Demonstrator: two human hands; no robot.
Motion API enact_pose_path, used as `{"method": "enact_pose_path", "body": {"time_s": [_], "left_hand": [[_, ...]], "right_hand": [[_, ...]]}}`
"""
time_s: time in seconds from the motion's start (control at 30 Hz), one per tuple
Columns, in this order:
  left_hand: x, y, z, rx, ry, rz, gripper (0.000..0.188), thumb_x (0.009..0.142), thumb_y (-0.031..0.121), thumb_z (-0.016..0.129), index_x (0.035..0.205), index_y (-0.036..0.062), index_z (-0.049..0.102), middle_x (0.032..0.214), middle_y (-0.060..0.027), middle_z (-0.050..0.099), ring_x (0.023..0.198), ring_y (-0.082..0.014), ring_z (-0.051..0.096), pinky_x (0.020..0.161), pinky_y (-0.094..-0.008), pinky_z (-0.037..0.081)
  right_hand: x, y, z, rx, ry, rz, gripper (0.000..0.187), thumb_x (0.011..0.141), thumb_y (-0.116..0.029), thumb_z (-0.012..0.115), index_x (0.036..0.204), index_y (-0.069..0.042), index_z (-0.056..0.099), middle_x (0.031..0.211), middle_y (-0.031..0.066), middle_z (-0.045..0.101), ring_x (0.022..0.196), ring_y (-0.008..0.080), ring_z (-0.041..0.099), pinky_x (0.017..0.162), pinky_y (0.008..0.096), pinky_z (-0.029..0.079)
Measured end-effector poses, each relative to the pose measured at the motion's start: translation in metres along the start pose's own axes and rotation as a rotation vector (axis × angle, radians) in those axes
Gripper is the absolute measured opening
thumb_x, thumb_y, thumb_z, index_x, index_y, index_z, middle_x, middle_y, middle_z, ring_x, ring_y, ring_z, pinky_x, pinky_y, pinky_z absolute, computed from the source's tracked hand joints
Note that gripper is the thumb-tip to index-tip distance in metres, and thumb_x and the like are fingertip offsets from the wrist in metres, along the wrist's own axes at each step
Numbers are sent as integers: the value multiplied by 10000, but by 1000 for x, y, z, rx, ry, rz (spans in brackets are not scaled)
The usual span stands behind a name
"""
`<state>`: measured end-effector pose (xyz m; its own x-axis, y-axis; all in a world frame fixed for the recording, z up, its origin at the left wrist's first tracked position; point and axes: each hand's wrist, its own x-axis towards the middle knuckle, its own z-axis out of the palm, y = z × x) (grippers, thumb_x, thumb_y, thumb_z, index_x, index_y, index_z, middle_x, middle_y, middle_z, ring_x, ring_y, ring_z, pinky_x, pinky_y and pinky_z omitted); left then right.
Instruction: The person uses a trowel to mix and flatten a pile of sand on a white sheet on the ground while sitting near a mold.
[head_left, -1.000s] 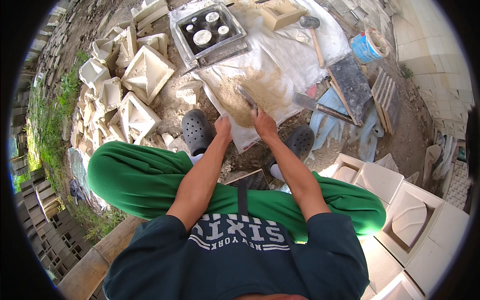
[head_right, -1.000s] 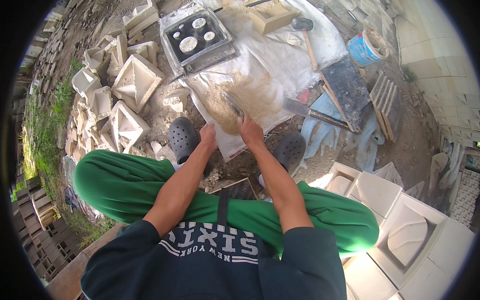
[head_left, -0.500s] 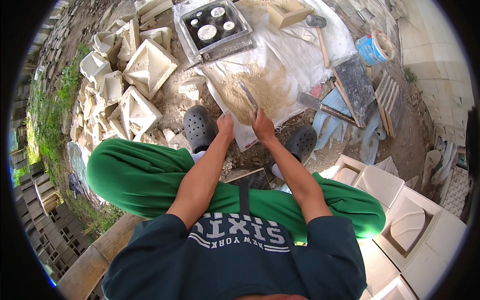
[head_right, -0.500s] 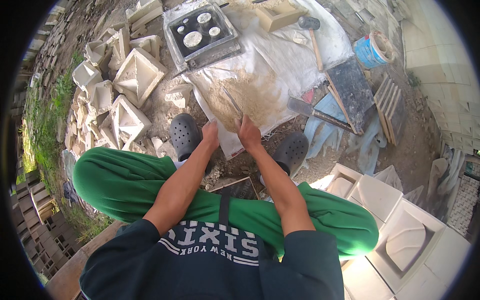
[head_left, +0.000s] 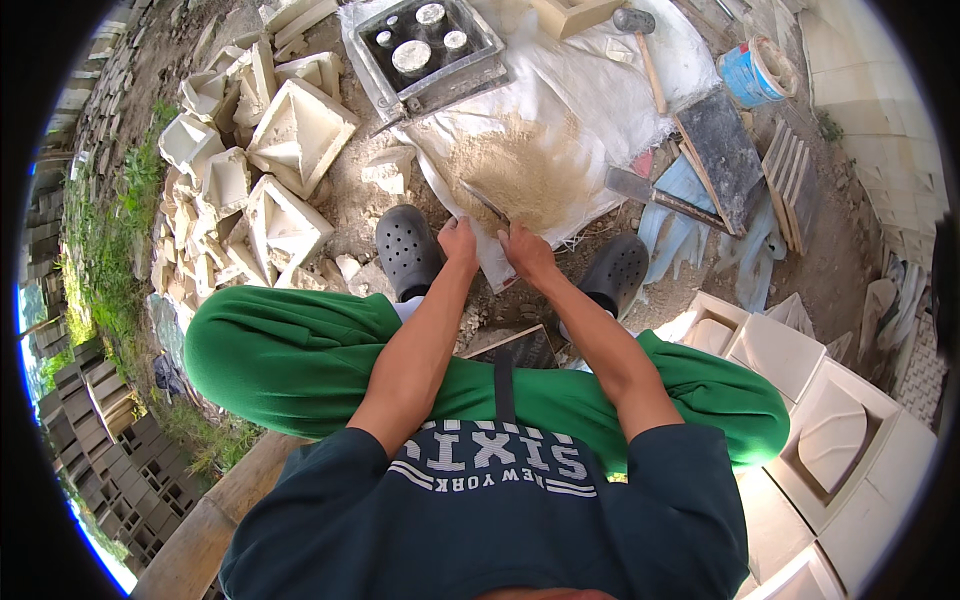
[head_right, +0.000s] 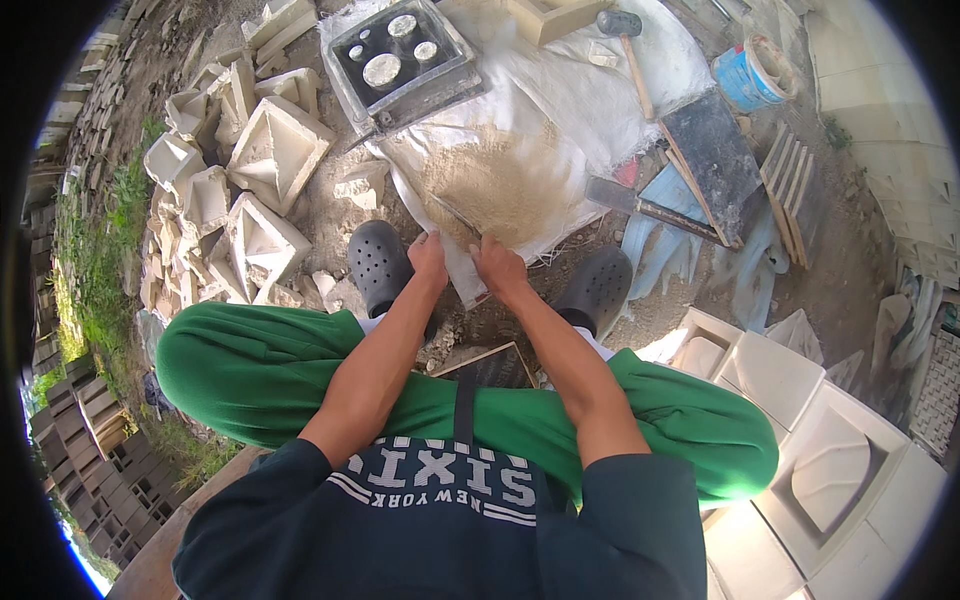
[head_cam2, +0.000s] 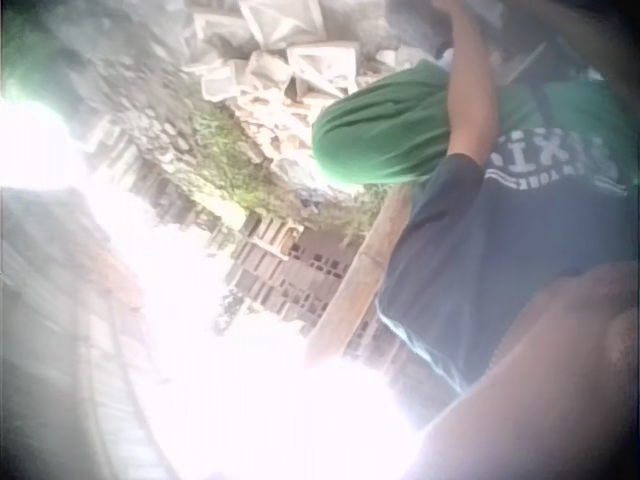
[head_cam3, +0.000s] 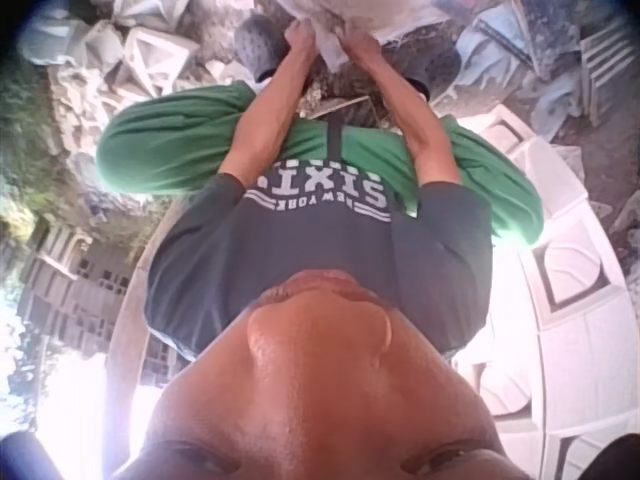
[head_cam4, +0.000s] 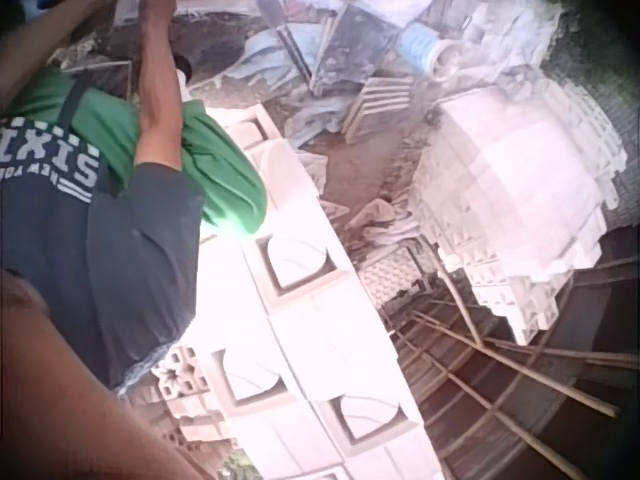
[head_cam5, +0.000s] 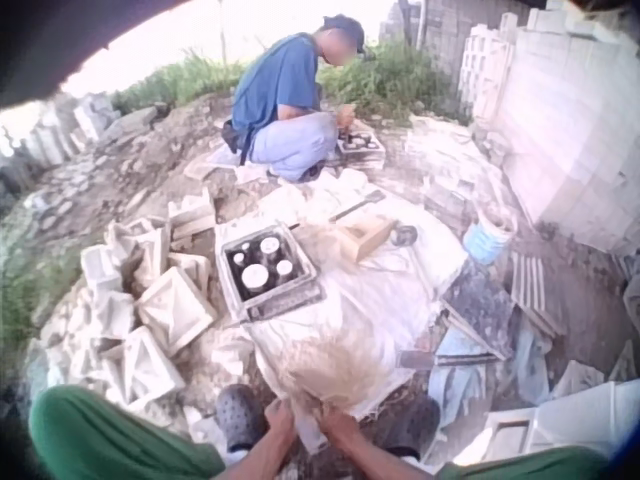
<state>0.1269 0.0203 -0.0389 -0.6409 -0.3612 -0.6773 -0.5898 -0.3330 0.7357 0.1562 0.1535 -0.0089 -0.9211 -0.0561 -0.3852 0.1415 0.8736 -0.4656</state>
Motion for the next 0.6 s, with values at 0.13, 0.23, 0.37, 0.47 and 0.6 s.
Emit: {"method": "enact_pose_path", "body": {"time_s": [0.13, 0.23, 0.37, 0.47, 0.6], "left_hand": [[7, -2, -1, -67, 22, -29, 263, 944, 128, 513, 1083, -63, 629, 925, -98, 667, 793, -182, 620, 720, -343, 489], [8, -5, -3, -18, 8, -1, 294, 940, 151, 535, 1132, -58, 615, 990, -114, 664, 822, -209, 632, 720, -341, 501], [19, -13, -11, 110, 144, 9, 302, 925, 150, 538, 1113, -65, 635, 964, -121, 675, 826, -212, 640, 735, -342, 504], [11, -17, -14, 240, 201, 59, 301, 902, 151, 558, 1088, -66, 653, 964, -141, 686, 853, -221, 653, 763, -345, 510], [-17, 7, -7, 430, 267, 43, 295, 862, 141, 597, 1074, -52, 670, 1009, -185, 692, 899, -247, 674, 799, -347, 514]], "right_hand": [[-4, -6, 4, 104, 71, 1, 398, 963, -403, 443, 1014, -10, 479, 875, 277, 637, 768, 480, 616, 677, 551, 487], [-12, -4, 10, 102, 63, -28, 387, 965, -399, 444, 1011, -17, 478, 868, 279, 636, 756, 480, 615, 653, 557, 485], [-15, -11, 11, 94, 24, -31, 386, 960, -396, 452, 1042, -19, 475, 905, 288, 630, 769, 480, 616, 654, 555, 488], [-17, -11, 17, 90, 7, -2, 385, 957, -386, 464, 1063, -16, 467, 929, 289, 626, 772, 482, 614, 659, 553, 490], [-28, -6, 24, 140, 72, -26, 381, 956, -375, 474, 1068, -11, 461, 923, 277, 625, 795, 475, 615, 688, 546, 489]]}}
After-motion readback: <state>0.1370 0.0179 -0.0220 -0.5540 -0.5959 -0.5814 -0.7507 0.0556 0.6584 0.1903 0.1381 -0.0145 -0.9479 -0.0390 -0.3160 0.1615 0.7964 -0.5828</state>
